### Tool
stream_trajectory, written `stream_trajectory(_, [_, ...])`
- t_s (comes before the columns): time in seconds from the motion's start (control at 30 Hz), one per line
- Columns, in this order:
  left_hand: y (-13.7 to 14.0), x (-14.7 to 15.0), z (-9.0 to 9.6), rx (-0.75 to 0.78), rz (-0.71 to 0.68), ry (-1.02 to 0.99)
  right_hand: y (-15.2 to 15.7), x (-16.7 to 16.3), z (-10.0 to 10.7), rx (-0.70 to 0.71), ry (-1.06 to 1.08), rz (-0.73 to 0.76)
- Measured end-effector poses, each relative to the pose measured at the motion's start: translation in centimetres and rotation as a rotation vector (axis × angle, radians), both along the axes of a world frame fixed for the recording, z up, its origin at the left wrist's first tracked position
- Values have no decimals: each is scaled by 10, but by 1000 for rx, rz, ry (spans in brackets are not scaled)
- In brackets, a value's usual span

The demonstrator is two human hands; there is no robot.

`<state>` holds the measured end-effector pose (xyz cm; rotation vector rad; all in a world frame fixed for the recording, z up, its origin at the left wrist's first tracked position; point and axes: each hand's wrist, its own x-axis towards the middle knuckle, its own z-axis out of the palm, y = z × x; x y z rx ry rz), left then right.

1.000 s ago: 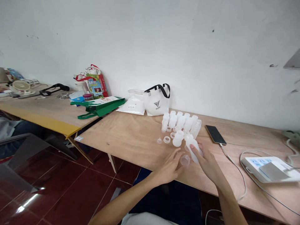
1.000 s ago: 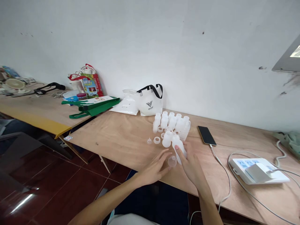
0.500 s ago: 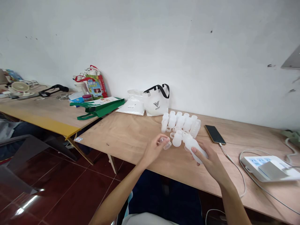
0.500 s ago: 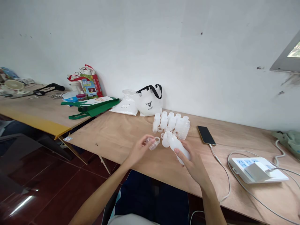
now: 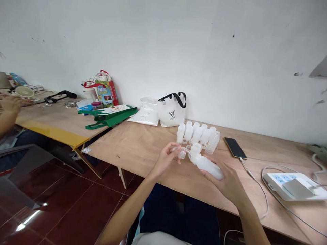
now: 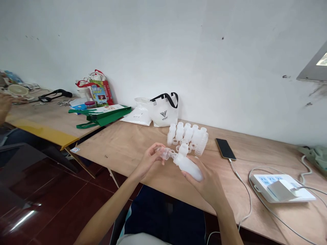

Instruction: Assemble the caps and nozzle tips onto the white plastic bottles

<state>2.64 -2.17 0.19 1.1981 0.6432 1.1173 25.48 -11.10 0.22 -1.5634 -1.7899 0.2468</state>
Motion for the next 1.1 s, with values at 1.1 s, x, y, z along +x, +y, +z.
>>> stream_trajectory(1.1, [-27,17,-14,217,-166,-21,-4,-33,2,-84,396,188])
